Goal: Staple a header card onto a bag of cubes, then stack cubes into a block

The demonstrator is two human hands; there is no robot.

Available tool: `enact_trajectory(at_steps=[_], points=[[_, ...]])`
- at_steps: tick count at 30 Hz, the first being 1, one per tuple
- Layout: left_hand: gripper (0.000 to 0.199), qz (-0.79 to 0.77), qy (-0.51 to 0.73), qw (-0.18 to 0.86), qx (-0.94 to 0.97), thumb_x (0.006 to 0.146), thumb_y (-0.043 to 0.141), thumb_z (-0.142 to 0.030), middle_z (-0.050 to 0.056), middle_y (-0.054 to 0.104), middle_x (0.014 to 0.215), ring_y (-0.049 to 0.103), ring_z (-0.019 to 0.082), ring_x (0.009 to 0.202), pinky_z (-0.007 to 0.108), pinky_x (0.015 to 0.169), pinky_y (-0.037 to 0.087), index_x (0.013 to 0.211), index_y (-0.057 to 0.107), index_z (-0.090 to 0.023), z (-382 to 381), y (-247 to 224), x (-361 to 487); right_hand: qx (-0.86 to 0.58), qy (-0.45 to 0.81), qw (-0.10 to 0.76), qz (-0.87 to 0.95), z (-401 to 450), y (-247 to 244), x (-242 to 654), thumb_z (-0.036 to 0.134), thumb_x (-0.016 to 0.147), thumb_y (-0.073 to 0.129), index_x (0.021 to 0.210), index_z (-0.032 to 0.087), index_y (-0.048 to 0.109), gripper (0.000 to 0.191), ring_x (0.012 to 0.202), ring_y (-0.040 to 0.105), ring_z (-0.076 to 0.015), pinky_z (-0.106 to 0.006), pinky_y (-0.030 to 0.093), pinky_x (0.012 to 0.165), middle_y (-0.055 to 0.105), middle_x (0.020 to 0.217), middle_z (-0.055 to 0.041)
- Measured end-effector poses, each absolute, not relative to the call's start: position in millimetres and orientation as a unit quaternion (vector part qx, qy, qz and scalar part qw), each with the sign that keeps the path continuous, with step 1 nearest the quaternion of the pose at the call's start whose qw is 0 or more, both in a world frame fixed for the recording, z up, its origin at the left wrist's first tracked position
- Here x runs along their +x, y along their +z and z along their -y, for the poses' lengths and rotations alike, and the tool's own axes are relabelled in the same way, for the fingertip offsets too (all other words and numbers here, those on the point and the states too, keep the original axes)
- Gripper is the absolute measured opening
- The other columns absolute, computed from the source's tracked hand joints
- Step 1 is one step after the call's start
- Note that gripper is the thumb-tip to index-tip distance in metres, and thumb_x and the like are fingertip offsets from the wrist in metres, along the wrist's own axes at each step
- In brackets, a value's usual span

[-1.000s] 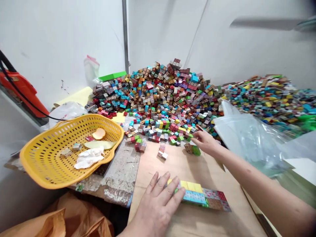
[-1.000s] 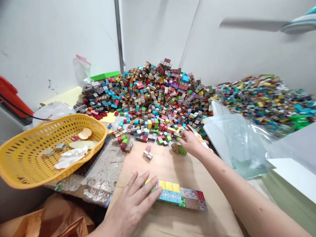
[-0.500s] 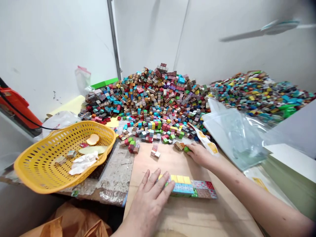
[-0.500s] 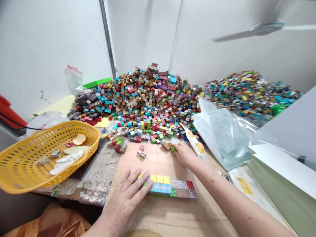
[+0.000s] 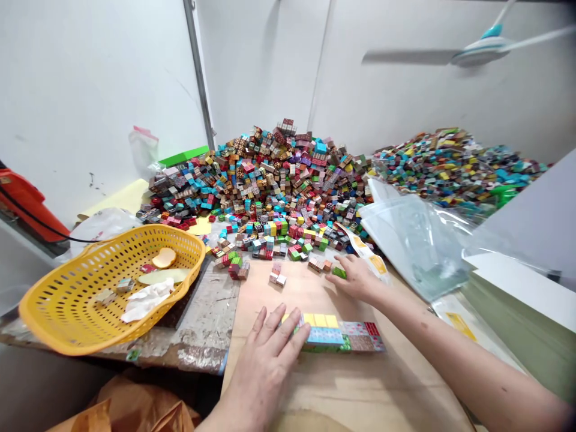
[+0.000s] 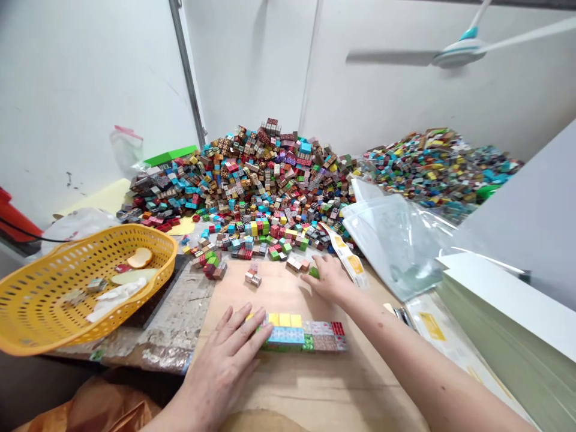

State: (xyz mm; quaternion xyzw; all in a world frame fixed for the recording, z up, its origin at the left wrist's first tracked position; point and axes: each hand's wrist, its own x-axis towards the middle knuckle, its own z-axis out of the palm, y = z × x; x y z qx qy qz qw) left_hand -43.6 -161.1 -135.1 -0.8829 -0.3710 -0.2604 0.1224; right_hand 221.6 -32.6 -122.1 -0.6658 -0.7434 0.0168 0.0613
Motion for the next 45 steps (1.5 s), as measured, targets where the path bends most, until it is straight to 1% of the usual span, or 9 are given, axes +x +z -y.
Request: enact_trajectory(at_steps=[3, 6, 9, 14, 20, 30, 33, 39, 45], points=[[0.042, 0.373, -0.263, 0.123, -0.881, 0.086, 0.044, -0.016, 0.003, 0.049, 0.132, 0.038, 0.023, 0.125, 0.046, 0.1, 0.038, 0.128, 0.045, -0.023, 161.3, -134.9, -43.6, -0.677, 0.016, 0.06, 0.734, 24.8, -121.9, 209.2, 0.062, 0.073, 0.049, 0.096, 0.015, 0.059, 0.053, 0.101, 0.05, -0.0294, -0.035, 0.038, 0.083, 0.056, 0.102, -0.0148], [0.042, 0.372, -0.265, 0.13, -0.88, 0.086, 0.044, -0.016, 0.001, 0.048, 0.133, 0.039, 0.025, 0.124, 0.047, 0.097, 0.04, 0.127, 0.046, -0.023, 161.3, -134.8, -43.6, -0.688, 0.022, 0.052, 0.723, 16.3, -124.0, 199.8, 0.063, 0.068, 0.055, 0.085, 0.017, 0.059, 0.05, 0.092, 0.054, -0.0279, -0.034, 0.041, 0.076, 0.059, 0.093, -0.0131], [0.04, 0.373, -0.262, 0.129, -0.881, 0.087, 0.044, -0.017, 0.0, 0.047, 0.134, 0.041, 0.025, 0.123, 0.047, 0.097, 0.041, 0.127, 0.047, -0.023, 161.0, -134.6, -43.7, -0.688, 0.029, 0.052, 0.724, 12.4, -126.2, 196.7, 0.056, 0.067, 0.061, 0.089, 0.018, 0.059, 0.043, 0.093, 0.054, -0.0274, -0.033, 0.041, 0.075, 0.06, 0.095, -0.0115], [0.042, 0.374, -0.262, 0.117, -0.882, 0.087, 0.045, -0.017, 0.0, 0.045, 0.135, 0.038, 0.025, 0.125, 0.047, 0.099, 0.038, 0.128, 0.044, -0.023, 160.9, -136.7, -43.8, -0.676, 0.043, 0.063, 0.733, 17.8, -128.1, 208.7, 0.044, 0.072, 0.06, 0.105, 0.016, 0.055, 0.044, 0.101, 0.052, -0.0267, -0.032, 0.039, 0.08, 0.058, 0.107, -0.0135], [0.048, 0.377, -0.25, 0.112, -0.885, 0.084, 0.047, -0.013, 0.0, 0.042, 0.138, 0.034, 0.025, 0.128, 0.048, 0.102, 0.034, 0.13, 0.041, -0.024, 161.8, -139.2, -44.1, -0.666, 0.068, 0.069, 0.74, 30.7, -121.2, 226.4, 0.028, 0.078, 0.053, 0.088, 0.017, 0.061, 0.016, 0.082, 0.057, -0.0205, -0.026, 0.04, 0.071, 0.063, 0.089, -0.0085], [0.048, 0.381, -0.243, 0.101, -0.886, 0.085, 0.048, -0.014, 0.001, 0.042, 0.137, 0.033, 0.025, 0.129, 0.048, 0.103, 0.034, 0.131, 0.04, -0.024, 162.4, -139.0, -44.0, -0.649, 0.086, 0.117, 0.746, 48.1, -107.5, 216.0, 0.027, 0.076, 0.052, 0.083, 0.016, 0.063, 0.017, 0.072, 0.057, -0.019, -0.025, 0.039, 0.061, 0.064, 0.081, -0.0067], [0.05, 0.38, -0.24, 0.1, -0.888, 0.084, 0.048, -0.013, 0.001, 0.042, 0.138, 0.032, 0.025, 0.129, 0.048, 0.103, 0.033, 0.132, 0.039, -0.024, 162.1, -139.4, -44.1, -0.642, 0.1, 0.131, 0.748, 46.7, -106.5, 204.1, 0.029, 0.077, 0.052, 0.09, 0.018, 0.061, 0.019, 0.07, 0.058, -0.0168, -0.024, 0.04, 0.059, 0.065, 0.081, -0.0043], [0.044, 0.381, -0.256, 0.115, -0.881, 0.086, 0.046, -0.016, -0.001, 0.042, 0.138, 0.035, 0.025, 0.127, 0.047, 0.101, 0.037, 0.13, 0.042, -0.024, 162.1, -139.0, -43.9, -0.63, 0.076, 0.141, 0.76, 29.7, -111.1, 176.1, 0.025, 0.076, 0.056, 0.104, 0.017, 0.054, 0.029, 0.084, 0.056, -0.0176, -0.025, 0.041, 0.069, 0.061, 0.099, -0.0076], [0.042, 0.378, -0.248, 0.114, -0.885, 0.088, 0.045, -0.021, -0.001, 0.043, 0.137, 0.037, 0.025, 0.126, 0.047, 0.1, 0.037, 0.129, 0.043, -0.024, 161.6, -138.0, -43.6, -0.636, 0.044, 0.103, 0.764, 28.5, -113.0, 167.5, 0.035, 0.077, 0.057, 0.091, 0.019, 0.059, 0.022, 0.075, 0.054, -0.0163, -0.024, 0.038, 0.065, 0.057, 0.093, -0.0071]])
